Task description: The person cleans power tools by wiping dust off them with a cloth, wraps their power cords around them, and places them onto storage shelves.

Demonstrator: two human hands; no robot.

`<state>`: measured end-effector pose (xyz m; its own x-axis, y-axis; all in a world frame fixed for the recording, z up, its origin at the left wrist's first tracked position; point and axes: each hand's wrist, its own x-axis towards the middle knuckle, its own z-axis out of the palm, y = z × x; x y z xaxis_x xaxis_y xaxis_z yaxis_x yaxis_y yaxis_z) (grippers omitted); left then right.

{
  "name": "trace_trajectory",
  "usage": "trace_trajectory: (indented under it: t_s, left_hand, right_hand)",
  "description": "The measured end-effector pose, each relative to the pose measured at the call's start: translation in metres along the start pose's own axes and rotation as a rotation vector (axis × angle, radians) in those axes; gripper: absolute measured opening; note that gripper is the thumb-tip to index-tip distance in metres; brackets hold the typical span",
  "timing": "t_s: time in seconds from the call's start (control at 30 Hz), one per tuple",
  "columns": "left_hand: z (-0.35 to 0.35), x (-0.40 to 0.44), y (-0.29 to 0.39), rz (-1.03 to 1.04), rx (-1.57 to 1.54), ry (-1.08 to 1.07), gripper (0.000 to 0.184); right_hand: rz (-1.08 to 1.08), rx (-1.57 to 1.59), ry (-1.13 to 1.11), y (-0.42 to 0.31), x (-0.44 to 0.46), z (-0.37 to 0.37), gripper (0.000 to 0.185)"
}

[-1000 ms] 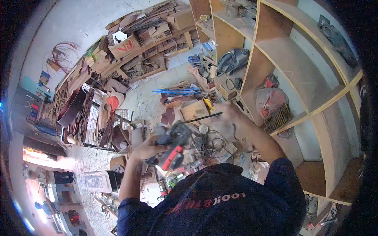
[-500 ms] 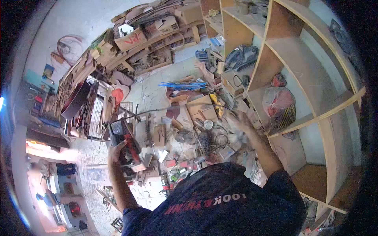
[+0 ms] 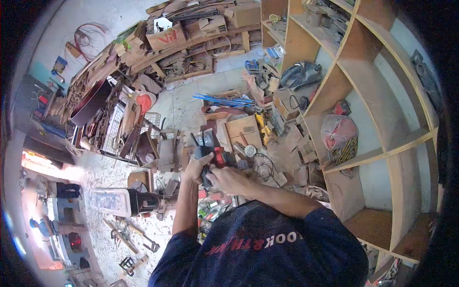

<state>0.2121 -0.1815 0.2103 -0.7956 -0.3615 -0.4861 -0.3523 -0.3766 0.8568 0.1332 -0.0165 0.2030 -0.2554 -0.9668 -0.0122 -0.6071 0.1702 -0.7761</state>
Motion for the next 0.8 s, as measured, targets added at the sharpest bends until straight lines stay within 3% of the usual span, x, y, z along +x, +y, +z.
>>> trace_trajectory:
  t_s: [0.07,0.1,0.17,0.23,0.33,0.4,0.47,0.5,0.53,0.6,0.63,0.7,0.73,0.8]
  left_hand:
    - [0.013,-0.002,0.006,-0.060,-0.365,0.025,0.034]
    - [0.009,0.000,0.010,-0.044,-0.448,0.037,0.036]
    - [-0.028,0.009,0.011,-0.063,-0.508,0.012,0.031]
    - [-0.057,0.017,0.012,-0.004,-0.519,0.030,0.029]
    - [-0.077,0.002,0.044,0.077,-0.527,0.124,0.031]
    - [-0.100,-0.007,0.062,0.164,-0.485,0.178,0.033]
    - [-0.158,0.009,0.055,0.115,-0.536,0.179,0.036]
    - [-0.129,-0.015,0.074,0.175,-0.506,0.314,0.029]
    - [-0.132,-0.017,0.072,0.177,-0.505,0.314,0.029]
    - [-0.146,-0.029,0.064,0.321,-0.120,0.456,0.019]
    - [-0.126,-0.041,0.074,0.300,0.062,0.480,0.012]
    - [-0.118,-0.044,0.063,0.233,0.138,0.357,0.014]
    - [-0.114,-0.041,0.056,0.209,0.153,0.292,0.016]
    - [-0.066,-0.051,0.051,0.134,-0.052,0.188,0.019]
  right_hand:
    - [0.080,0.092,0.048,0.025,-0.021,-0.018,0.039]
    - [0.117,0.170,0.131,0.040,-0.038,-0.037,0.038]
    - [0.233,0.285,0.085,0.035,-0.085,-0.092,0.035]
    - [0.226,0.087,0.149,0.091,-0.125,-0.091,0.030]
    - [-0.058,-0.462,0.464,0.183,-0.211,-0.078,0.023]
    - [0.007,-0.666,0.451,0.229,-0.281,-0.066,0.019]
    - [0.221,-0.521,0.341,0.256,-0.330,-0.058,0.021]
    - [0.347,-0.507,0.204,0.282,-0.340,-0.044,0.024]
    - [0.408,-0.485,0.144,0.280,-0.332,-0.043,0.025]
    - [0.299,-0.453,0.165,0.242,-0.270,-0.047,0.027]
    - [0.135,-0.459,0.229,0.211,-0.229,-0.053,0.028]
    - [-0.268,-0.476,0.365,0.147,-0.150,-0.063,0.031]
    - [-0.258,-0.321,0.294,0.115,-0.117,-0.068,0.032]
    - [0.194,0.337,-0.119,0.044,-0.055,-0.086,0.037]
